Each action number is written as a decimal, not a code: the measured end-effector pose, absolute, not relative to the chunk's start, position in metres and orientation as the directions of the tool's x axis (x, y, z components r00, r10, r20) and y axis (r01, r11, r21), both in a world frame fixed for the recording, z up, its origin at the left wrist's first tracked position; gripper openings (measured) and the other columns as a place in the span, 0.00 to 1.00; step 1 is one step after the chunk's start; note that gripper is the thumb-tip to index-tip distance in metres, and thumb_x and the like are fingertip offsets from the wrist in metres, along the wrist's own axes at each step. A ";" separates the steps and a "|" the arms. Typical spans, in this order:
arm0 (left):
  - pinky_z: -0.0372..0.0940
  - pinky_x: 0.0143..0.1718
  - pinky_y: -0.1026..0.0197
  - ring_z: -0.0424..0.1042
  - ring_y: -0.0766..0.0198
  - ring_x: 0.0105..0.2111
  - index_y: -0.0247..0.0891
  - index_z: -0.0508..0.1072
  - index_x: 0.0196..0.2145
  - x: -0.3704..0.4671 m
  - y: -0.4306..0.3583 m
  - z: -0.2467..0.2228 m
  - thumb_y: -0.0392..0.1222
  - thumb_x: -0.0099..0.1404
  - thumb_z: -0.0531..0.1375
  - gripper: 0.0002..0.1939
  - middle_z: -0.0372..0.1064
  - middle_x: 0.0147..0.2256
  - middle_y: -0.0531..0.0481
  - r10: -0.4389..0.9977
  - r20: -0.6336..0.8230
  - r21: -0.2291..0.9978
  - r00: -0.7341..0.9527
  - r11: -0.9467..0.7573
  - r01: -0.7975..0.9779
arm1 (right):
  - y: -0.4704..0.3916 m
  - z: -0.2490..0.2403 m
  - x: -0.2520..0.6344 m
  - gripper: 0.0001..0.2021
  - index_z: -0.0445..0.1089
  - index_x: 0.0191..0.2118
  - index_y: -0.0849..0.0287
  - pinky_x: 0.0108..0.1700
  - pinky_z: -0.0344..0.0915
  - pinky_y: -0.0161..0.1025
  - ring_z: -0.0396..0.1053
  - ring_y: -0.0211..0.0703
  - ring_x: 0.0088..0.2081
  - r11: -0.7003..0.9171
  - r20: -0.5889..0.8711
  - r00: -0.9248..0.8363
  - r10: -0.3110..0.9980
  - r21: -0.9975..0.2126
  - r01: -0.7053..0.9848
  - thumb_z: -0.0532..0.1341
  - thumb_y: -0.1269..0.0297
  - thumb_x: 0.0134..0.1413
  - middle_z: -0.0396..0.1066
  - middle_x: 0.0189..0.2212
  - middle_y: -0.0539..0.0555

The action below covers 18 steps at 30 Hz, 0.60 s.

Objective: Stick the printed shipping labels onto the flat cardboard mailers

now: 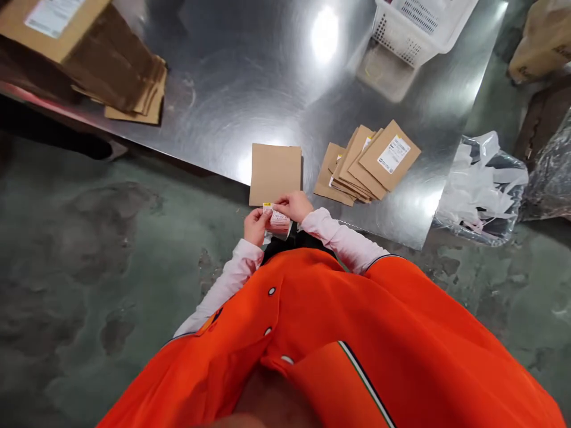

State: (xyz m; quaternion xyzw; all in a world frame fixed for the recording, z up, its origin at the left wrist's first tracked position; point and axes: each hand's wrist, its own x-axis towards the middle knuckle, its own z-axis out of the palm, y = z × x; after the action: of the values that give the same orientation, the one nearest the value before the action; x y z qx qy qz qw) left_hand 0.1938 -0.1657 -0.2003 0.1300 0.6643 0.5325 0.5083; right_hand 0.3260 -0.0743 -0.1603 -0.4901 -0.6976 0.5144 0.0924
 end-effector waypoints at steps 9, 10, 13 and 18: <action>0.74 0.42 0.51 0.79 0.51 0.36 0.33 0.76 0.35 0.195 -0.170 -0.227 0.43 0.33 0.78 0.29 0.79 0.33 0.44 0.682 -0.708 0.655 -0.183 0.537 -0.531 | 0.023 -0.199 0.293 0.08 0.79 0.32 0.63 0.46 0.68 0.39 0.73 0.42 0.38 0.104 -0.269 -0.381 0.885 -0.682 0.724 0.69 0.63 0.50 0.76 0.34 0.54; 0.74 0.44 0.48 0.79 0.49 0.37 0.33 0.76 0.34 0.192 -0.172 -0.231 0.42 0.34 0.78 0.28 0.79 0.33 0.43 0.665 -0.732 0.618 -0.146 0.559 -0.553 | 0.041 -0.205 0.287 0.08 0.79 0.33 0.64 0.50 0.68 0.41 0.72 0.44 0.43 0.119 -0.224 -0.353 0.908 -0.671 0.732 0.69 0.63 0.49 0.76 0.38 0.55; 0.73 0.48 0.45 0.79 0.46 0.39 0.31 0.76 0.35 0.187 -0.182 -0.245 0.41 0.39 0.77 0.25 0.79 0.31 0.43 0.619 -0.778 0.561 -0.112 0.601 -0.570 | 0.081 -0.221 0.275 0.11 0.79 0.37 0.63 0.59 0.63 0.48 0.68 0.49 0.54 0.148 -0.139 -0.292 0.946 -0.618 0.772 0.69 0.62 0.49 0.71 0.50 0.58; 0.73 0.49 0.42 0.80 0.44 0.40 0.33 0.77 0.31 0.193 -0.215 -0.260 0.40 0.36 0.78 0.23 0.79 0.29 0.42 0.511 -0.846 0.513 -0.151 0.705 -0.490 | 0.074 -0.232 0.274 0.30 0.65 0.64 0.59 0.65 0.55 0.58 0.56 0.57 0.65 0.258 -0.120 -0.341 0.933 -0.440 0.860 0.65 0.55 0.57 0.58 0.65 0.64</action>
State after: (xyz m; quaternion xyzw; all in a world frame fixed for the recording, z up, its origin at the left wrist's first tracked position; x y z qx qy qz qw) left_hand 0.1931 -0.2148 -0.2598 0.0079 0.6543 0.3841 0.6514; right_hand 0.2743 0.0738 -0.2322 -0.5683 -0.7887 0.2197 0.0823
